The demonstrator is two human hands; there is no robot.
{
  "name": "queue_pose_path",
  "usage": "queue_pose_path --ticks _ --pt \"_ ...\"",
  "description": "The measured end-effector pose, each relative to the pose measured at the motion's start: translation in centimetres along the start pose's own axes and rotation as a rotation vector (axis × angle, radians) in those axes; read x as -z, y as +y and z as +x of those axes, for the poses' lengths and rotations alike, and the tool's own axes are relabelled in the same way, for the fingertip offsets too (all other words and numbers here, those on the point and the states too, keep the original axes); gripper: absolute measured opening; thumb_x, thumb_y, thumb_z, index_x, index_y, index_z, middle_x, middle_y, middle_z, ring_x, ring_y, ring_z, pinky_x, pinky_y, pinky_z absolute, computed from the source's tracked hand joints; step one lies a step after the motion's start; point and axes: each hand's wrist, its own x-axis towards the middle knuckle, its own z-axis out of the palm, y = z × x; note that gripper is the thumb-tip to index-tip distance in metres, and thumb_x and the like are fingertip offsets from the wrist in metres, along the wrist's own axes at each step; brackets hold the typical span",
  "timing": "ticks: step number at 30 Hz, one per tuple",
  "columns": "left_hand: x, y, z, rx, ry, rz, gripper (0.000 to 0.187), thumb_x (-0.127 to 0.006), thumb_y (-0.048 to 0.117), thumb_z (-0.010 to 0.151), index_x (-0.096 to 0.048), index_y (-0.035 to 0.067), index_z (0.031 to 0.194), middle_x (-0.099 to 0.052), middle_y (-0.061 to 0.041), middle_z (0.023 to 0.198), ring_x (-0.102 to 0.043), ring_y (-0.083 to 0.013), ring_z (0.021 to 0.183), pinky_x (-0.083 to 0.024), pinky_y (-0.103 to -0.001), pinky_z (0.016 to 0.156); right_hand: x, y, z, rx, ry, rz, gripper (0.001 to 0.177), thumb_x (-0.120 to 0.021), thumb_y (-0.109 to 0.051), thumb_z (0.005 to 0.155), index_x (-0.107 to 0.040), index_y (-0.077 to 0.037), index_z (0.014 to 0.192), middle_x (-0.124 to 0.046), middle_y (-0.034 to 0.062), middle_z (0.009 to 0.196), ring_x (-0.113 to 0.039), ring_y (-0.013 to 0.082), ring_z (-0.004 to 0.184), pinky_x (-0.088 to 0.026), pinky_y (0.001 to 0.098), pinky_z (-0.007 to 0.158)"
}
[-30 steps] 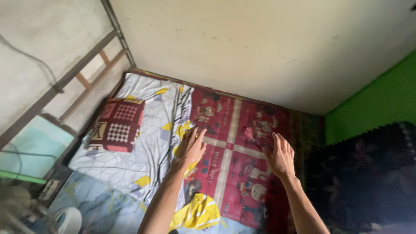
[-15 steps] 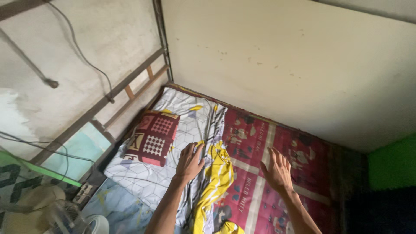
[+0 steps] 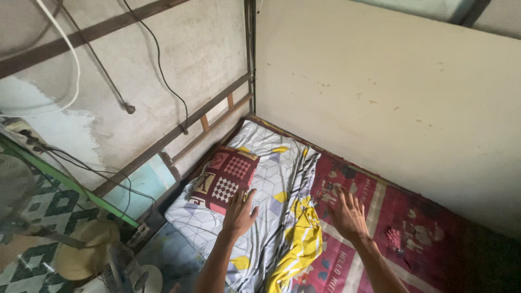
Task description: The person folds a blue blanket on a bed and then places a patterned pillow onto the bed, smoothing the pillowcase by hand.
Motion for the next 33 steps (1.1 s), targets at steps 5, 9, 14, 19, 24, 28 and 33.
queue_pose_path --ticks 5,9,14,19,24,28,33 --pt "0.5 -1.2 2.1 -0.012 0.078 0.044 0.059 -0.072 0.024 0.088 -0.048 0.010 0.140 -0.053 -0.018 0.130 -0.051 -0.0362 0.125 -0.041 -0.051 0.105 -1.1 -0.4 3.6 -0.062 -0.113 0.000 0.075 -0.056 -0.051 0.095 -0.031 -0.018 0.158 -0.047 0.0128 0.148 -0.047 0.0344 0.135 -0.034 0.0542 0.115" --pt "0.4 -2.4 3.2 0.015 0.057 0.065 0.060 -0.072 0.025 0.089 -0.047 0.009 0.141 -0.052 -0.019 0.131 -0.051 -0.0376 0.123 -0.042 -0.051 0.105 -2.0 0.1 6.2 -0.010 -0.139 -0.019 0.076 -0.051 -0.053 0.096 -0.030 -0.017 0.159 -0.043 0.0142 0.150 -0.045 0.0350 0.137 -0.030 0.0572 0.116" --pt "1.4 -4.8 5.0 0.077 0.055 0.077 0.060 -0.073 0.025 0.088 -0.048 0.010 0.140 -0.052 -0.017 0.133 -0.050 -0.0365 0.127 -0.040 -0.052 0.105 -3.4 0.0 9.2 0.090 -0.072 -0.028 0.075 -0.053 -0.055 0.095 -0.031 -0.015 0.155 -0.037 0.0179 0.156 -0.039 0.0385 0.140 -0.024 0.0601 0.116" --pt "2.6 -9.1 6.9 0.074 0.078 0.040 0.063 -0.073 0.024 0.086 -0.048 0.012 0.142 -0.052 -0.016 0.135 -0.049 -0.0353 0.130 -0.041 -0.050 0.107 -5.6 -2.6 12.0 -0.012 -0.164 -0.005 0.078 -0.055 -0.051 0.093 -0.029 -0.020 0.160 -0.043 0.0121 0.153 -0.042 0.0347 0.143 -0.031 0.0547 0.120" --pt "4.2 -15.2 9.4 0.045 0.084 0.081 0.060 -0.074 0.027 0.088 -0.049 0.013 0.141 -0.052 -0.018 0.134 -0.049 -0.0368 0.128 -0.040 -0.053 0.104 -8.7 -7.5 14.9 0.031 -0.099 -0.043 0.081 -0.064 -0.048 0.089 -0.031 -0.013 0.155 -0.038 0.0151 0.157 -0.038 0.0389 0.141 -0.029 0.0593 0.113" --pt "6.2 -20.7 11.4 -0.014 0.091 0.003 0.066 -0.073 0.026 0.084 -0.047 0.012 0.143 -0.053 -0.018 0.135 -0.052 -0.0373 0.126 -0.043 -0.052 0.105 -10.9 -12.4 16.4 0.020 -0.048 0.016 0.078 -0.067 -0.044 0.088 -0.036 -0.014 0.153 -0.042 0.0146 0.156 -0.041 0.0371 0.141 -0.033 0.0576 0.113" --pt "8.0 -27.1 13.1 0.027 -0.032 0.024 0.061 -0.073 0.025 0.086 -0.048 0.012 0.141 -0.049 -0.019 0.138 -0.049 -0.0400 0.127 -0.041 -0.053 0.104 -13.6 -16.8 18.0 -0.010 -0.015 0.010 0.079 -0.067 -0.043 0.087 -0.036 -0.014 0.153 -0.044 0.0142 0.153 -0.043 0.0369 0.139 -0.034 0.0569 0.113"
